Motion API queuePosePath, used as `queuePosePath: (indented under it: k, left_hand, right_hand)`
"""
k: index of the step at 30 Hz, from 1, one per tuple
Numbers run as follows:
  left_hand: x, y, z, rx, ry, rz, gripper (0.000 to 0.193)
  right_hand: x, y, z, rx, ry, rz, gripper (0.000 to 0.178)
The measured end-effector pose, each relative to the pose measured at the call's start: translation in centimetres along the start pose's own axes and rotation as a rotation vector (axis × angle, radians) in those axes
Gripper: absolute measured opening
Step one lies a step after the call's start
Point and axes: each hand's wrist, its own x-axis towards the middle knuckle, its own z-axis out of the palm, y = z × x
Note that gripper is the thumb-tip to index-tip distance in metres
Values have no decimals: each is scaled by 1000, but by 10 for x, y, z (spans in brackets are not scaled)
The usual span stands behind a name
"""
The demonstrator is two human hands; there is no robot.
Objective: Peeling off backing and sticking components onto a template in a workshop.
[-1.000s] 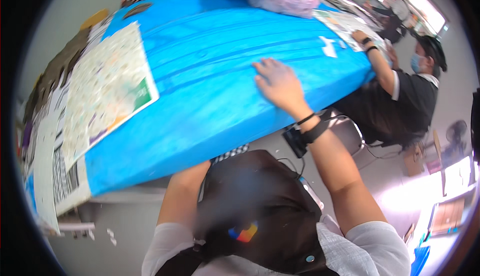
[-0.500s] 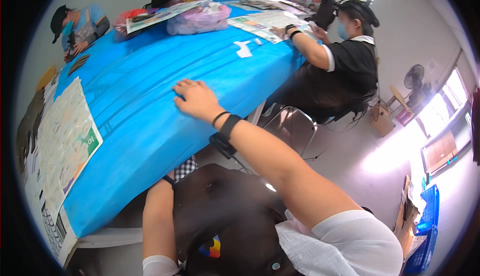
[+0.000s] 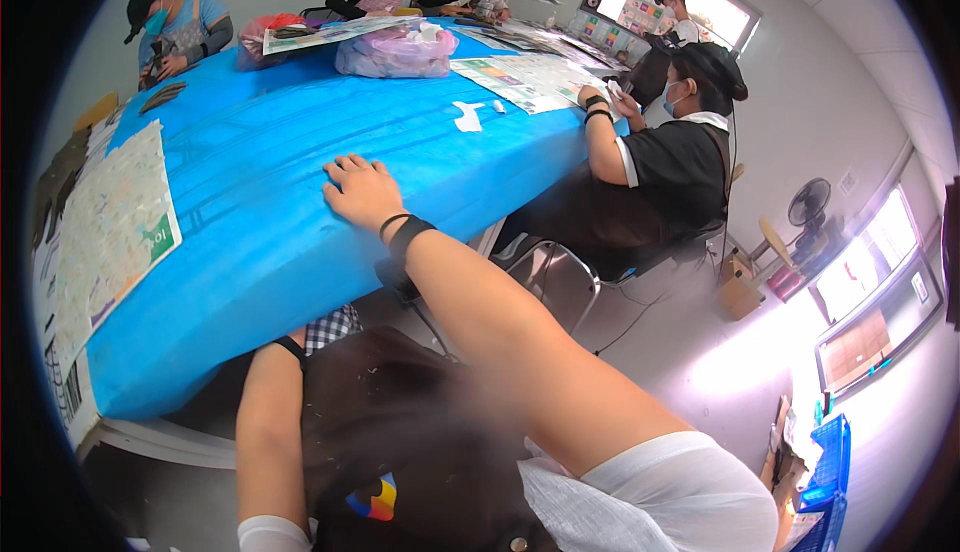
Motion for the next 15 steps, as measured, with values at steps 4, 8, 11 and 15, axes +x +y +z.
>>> queuePosePath:
  k: [4,8,11,15]
  left_hand:
    - [-4,-5,-2,34,45,-8,30]
    - [-16,-12,-16,84,81,-33,30]
    - [-24,-17,-31,120,106,-47,30]
    - [-26,-27,-51,159,129,-52,30]
  right_hand:
    - [0,6,-1,-26,1,8,53]
    - [-1,6,-1,-31,-10,-5,54]
    - [1,4,-3,-45,-44,4,53]
    - [3,0,-8,-54,-59,13,54]
